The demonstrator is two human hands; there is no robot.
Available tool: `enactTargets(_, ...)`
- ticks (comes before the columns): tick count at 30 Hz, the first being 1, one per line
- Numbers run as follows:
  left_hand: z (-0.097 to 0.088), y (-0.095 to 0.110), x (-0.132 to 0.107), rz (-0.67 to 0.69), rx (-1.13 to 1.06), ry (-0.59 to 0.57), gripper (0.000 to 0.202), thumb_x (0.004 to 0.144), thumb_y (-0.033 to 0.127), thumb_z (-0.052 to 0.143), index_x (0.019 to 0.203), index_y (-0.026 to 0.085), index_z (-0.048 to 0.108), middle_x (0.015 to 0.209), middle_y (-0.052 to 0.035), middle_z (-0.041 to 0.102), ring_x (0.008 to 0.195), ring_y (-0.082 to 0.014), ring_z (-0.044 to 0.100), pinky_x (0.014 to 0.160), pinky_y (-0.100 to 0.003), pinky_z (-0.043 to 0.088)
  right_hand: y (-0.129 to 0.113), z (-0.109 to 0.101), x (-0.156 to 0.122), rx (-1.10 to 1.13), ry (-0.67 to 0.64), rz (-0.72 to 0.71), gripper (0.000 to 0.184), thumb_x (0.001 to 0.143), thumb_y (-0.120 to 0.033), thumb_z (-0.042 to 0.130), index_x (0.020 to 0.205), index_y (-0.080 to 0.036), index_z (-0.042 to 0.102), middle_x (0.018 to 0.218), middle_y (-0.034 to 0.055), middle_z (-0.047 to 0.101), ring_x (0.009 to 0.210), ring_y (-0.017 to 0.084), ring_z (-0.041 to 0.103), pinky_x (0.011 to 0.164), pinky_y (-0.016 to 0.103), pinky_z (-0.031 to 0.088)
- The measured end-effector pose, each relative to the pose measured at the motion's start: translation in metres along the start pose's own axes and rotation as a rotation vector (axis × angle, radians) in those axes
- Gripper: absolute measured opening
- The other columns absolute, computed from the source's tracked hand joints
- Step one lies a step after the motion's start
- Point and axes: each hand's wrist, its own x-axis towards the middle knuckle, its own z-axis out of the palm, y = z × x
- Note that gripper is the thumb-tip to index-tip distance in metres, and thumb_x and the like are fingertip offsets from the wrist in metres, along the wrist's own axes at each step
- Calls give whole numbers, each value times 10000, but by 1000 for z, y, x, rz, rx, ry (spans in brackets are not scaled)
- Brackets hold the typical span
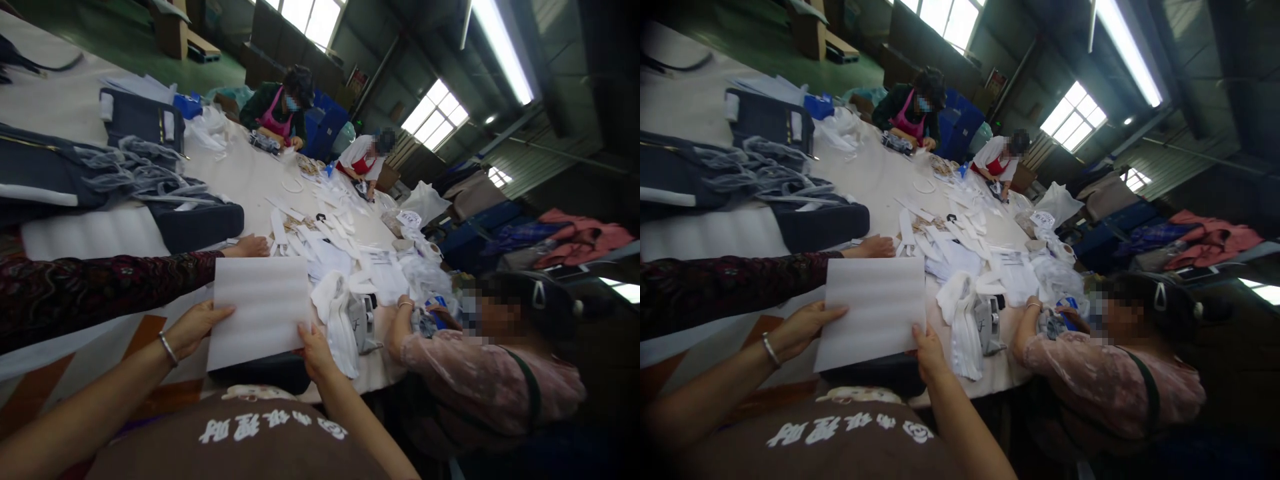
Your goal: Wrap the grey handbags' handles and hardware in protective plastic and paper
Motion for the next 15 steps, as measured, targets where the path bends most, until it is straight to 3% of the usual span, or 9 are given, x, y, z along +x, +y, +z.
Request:
enactTargets(6, -15, 8, 7, 43, 36, -50, 316, 645, 279, 829, 915, 173, 704, 878, -81, 750, 752, -232, 707, 640, -268, 581, 3, 0, -15, -290, -123, -2, 477, 766, -569, 630, 1007, -159, 591, 617, -5, 578, 480, 122, 509, 411, 214, 309)
enactTargets(10, -33, 12, 8, 92, 56, -18, 315, 651, 262, 821, 934, 181, 711, 872, -74, 747, 721, -214, 696, 603, -250, 563, 10, 16, -15, -344, -90, -14, 470, 777, -570, 611, 1021, -168, 595, 652, -11, 565, 450, 89, 459, 399, 205, 306)
enactTargets(15, -50, 0, 1, 86, 74, 11, 442, 620, 314, 839, 1020, 184, 702, 904, -70, 744, 735, -214, 693, 558, -233, 534, 15, 26, -11, -346, -67, -34, 450, 784, -544, 622, 1055, -184, 616, 670, -17, 557, 440, 78, 416, 391, 209, 276)
